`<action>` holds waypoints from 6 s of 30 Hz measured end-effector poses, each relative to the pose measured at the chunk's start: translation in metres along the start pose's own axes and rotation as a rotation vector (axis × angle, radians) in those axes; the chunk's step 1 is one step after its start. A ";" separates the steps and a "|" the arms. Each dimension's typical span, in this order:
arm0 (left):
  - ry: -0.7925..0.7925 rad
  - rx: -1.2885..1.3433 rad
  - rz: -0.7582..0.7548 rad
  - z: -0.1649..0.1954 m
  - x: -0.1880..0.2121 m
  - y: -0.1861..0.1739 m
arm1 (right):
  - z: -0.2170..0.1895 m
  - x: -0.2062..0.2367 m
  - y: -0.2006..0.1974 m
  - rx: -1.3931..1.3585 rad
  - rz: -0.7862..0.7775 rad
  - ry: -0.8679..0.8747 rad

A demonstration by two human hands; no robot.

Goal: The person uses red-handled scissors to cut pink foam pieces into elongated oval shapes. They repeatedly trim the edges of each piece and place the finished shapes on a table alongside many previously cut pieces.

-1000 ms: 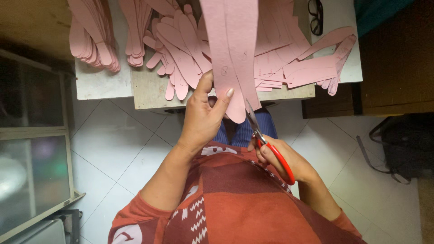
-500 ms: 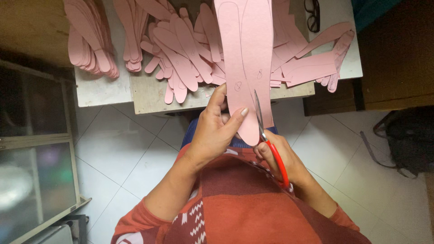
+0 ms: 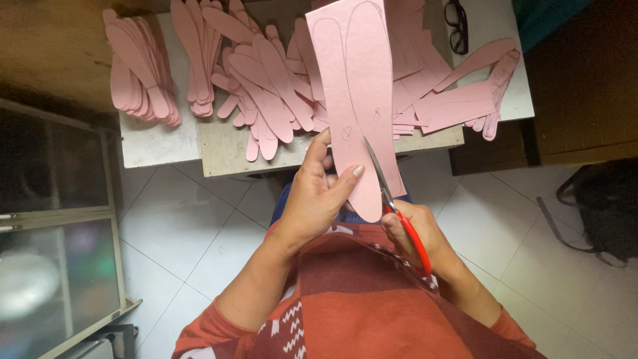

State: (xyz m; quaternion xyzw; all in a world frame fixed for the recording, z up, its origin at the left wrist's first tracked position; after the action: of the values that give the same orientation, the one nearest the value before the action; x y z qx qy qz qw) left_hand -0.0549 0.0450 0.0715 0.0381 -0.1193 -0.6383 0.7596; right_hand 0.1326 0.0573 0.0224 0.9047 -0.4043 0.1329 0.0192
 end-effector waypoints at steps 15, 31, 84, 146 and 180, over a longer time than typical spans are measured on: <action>0.100 -0.087 0.125 0.010 -0.004 -0.017 | -0.010 0.000 0.002 -0.028 -0.088 0.196; 0.100 -0.127 0.114 0.004 0.004 -0.013 | -0.010 0.002 0.006 -0.121 -0.241 0.217; 0.119 0.053 0.106 -0.023 0.005 -0.004 | -0.030 -0.005 0.016 0.061 -0.037 -0.032; 0.165 -0.319 0.220 -0.010 0.016 0.003 | -0.002 -0.007 0.004 -0.013 -0.067 0.044; 0.194 -0.212 0.281 -0.012 0.002 -0.001 | -0.037 -0.102 0.014 -0.043 0.097 -0.327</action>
State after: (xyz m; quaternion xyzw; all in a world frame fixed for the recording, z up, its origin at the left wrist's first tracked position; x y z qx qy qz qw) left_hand -0.0529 0.0413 0.0600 0.0024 0.0183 -0.5285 0.8487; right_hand 0.0492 0.1271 0.0314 0.8930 -0.4481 -0.0239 -0.0337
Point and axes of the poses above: each hand's wrist, its own x-axis away from the middle knuckle, its own y-axis out of the palm, z = x × y, the point moved 6 cm from there along -x, towards the middle knuckle, and after that the axes turned 11 degrees about -x, right-handed, at the moved point
